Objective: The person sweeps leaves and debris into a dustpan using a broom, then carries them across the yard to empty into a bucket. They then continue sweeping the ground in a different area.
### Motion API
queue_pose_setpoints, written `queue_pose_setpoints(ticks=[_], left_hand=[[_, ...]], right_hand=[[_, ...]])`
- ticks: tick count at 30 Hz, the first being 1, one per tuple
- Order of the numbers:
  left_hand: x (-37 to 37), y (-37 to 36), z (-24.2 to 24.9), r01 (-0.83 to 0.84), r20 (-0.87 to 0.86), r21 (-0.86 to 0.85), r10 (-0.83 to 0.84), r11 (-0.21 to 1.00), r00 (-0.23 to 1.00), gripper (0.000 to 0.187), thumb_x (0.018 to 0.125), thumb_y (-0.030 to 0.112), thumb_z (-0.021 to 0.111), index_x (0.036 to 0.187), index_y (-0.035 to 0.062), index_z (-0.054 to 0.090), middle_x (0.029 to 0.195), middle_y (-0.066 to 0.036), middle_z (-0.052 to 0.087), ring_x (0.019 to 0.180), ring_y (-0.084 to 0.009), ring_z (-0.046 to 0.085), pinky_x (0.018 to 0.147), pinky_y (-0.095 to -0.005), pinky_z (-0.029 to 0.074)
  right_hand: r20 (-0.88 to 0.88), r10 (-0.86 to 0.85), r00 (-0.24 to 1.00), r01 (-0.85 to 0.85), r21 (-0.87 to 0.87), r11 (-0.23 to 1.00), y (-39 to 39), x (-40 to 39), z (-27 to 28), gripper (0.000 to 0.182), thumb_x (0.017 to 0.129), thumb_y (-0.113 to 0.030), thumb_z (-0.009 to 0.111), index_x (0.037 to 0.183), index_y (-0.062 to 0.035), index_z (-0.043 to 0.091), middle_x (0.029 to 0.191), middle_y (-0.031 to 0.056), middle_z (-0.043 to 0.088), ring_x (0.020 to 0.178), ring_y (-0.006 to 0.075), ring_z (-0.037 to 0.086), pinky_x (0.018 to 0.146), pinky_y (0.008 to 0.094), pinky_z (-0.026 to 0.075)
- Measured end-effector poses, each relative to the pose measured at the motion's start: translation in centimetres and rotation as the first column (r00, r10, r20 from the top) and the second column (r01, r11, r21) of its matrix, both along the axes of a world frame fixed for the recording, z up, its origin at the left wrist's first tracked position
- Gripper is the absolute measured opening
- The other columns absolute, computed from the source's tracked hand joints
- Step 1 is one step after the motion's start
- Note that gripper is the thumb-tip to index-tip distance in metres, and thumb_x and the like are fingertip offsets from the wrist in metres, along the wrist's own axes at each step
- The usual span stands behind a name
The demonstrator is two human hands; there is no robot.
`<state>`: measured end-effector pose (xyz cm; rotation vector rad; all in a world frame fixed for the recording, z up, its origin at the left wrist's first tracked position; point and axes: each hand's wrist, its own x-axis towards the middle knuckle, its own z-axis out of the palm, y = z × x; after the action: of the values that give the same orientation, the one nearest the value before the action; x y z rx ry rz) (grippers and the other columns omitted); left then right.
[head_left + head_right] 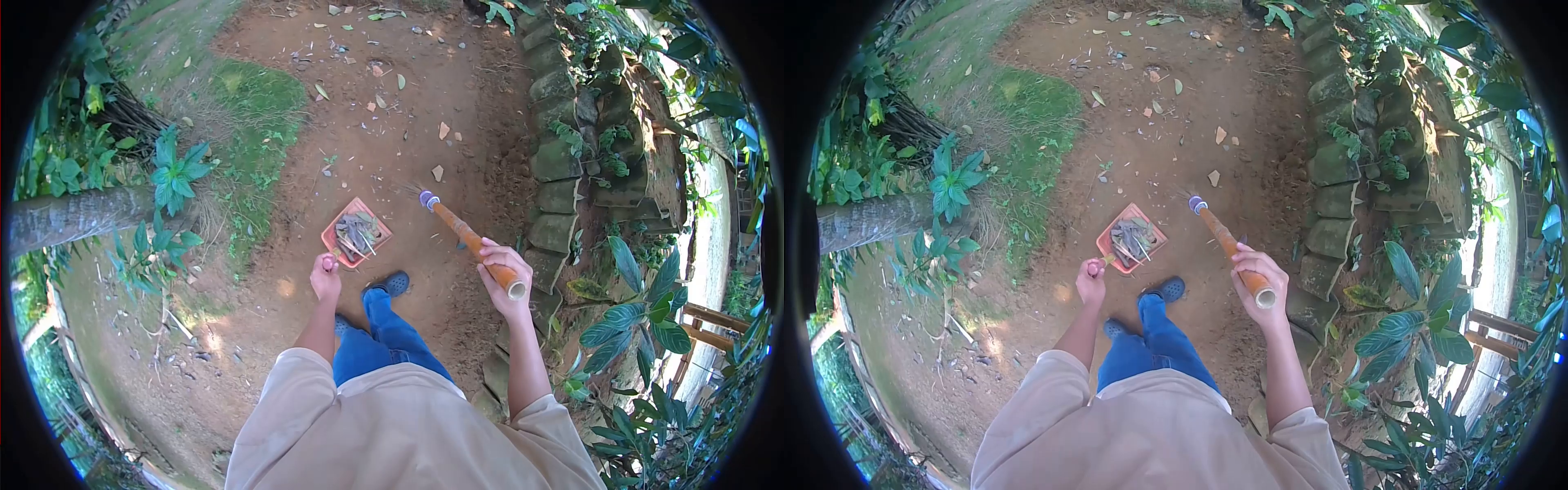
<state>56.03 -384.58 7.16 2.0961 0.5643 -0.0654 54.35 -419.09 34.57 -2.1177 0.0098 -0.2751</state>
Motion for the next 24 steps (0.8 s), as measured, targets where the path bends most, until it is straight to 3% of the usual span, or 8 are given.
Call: queue_pose_setpoints(ticks=[9, 13, 16, 20, 24], left_hand=[[-0.2, 0.4, -0.5, 0.018, -0.061, 0.050, -0.015, 0.999, 0.998, 0.030, 0.079, 0.000, 0.076, 0.105, 0.0110, 0.065, 0.099, -0.012, 0.072, 0.096, -0.0305, 0.069, 0.087, -0.0401, 0.053], [-0.3, 0.5, -0.4, 0.023, -0.056, 0.032, -0.021, 0.999, 0.998, 0.030, 0.080, -0.002, 0.073, 0.106, 0.0112, 0.065, 0.100, -0.012, 0.072, 0.096, -0.0310, 0.069, 0.087, -0.0409, 0.052], [-0.3, 0.7, 0.0, 0.012, -0.040, 0.002, -0.012, 1.000, 0.999, 0.029, 0.081, -0.004, 0.072, 0.106, 0.0104, 0.066, 0.099, -0.013, 0.072, 0.097, -0.0303, 0.069, 0.088, -0.0401, 0.052], [-0.3, 0.7, 1.0, -0.013, -0.037, -0.018, 0.012, 1.000, 0.999, 0.028, 0.081, -0.005, 0.072, 0.105, 0.0089, 0.066, 0.098, -0.012, 0.071, 0.097, -0.0282, 0.069, 0.088, -0.0382, 0.052], [-0.2, 1.2, 1.1, -0.023, -0.004, -0.016, 0.023, 1.000, 1.000, 0.028, 0.081, -0.004, 0.072, 0.104, 0.0084, 0.066, 0.098, -0.012, 0.071, 0.095, -0.0273, 0.069, 0.087, -0.0378, 0.053]], right_hand=[[0.000, 0.117, 0.993, -0.117, -0.065, 0.991, 0.3, 1.6, -5.1, 0.020, 0.071, 0.013, 0.072, 0.082, -0.0029, 0.064, 0.097, 0.0105, 0.071, 0.112, 0.0312, 0.068, 0.095, 0.0393, 0.054], [-0.127, 0.157, 0.979, -0.160, -0.009, 0.987, 0.8, 0.3, -3.0, 0.020, 0.071, 0.013, 0.072, 0.081, -0.0028, 0.063, 0.095, 0.0101, 0.071, 0.109, 0.0305, 0.070, 0.093, 0.0382, 0.054], [-0.165, 0.103, 0.981, -0.082, 0.134, 0.988, 0.4, -1.1, -1.0, 0.022, 0.071, 0.013, 0.073, 0.081, -0.0027, 0.063, 0.094, 0.0092, 0.071, 0.108, 0.0291, 0.070, 0.093, 0.0384, 0.054], [-0.110, 0.069, 0.992, -0.043, 0.225, 0.973, -0.1, -2.7, 1.1, 0.026, 0.071, 0.015, 0.074, 0.084, -0.0036, 0.062, 0.096, 0.0093, 0.071, 0.109, 0.0297, 0.069, 0.096, 0.0411, 0.054], [-0.070, 0.042, 0.997, -0.028, 0.193, 0.981, -0.1, -2.5, 2.5, 0.027, 0.071, 0.016, 0.074, 0.085, -0.0034, 0.062, 0.098, 0.0100, 0.071, 0.111, 0.0308, 0.068, 0.097, 0.0416, 0.053]])
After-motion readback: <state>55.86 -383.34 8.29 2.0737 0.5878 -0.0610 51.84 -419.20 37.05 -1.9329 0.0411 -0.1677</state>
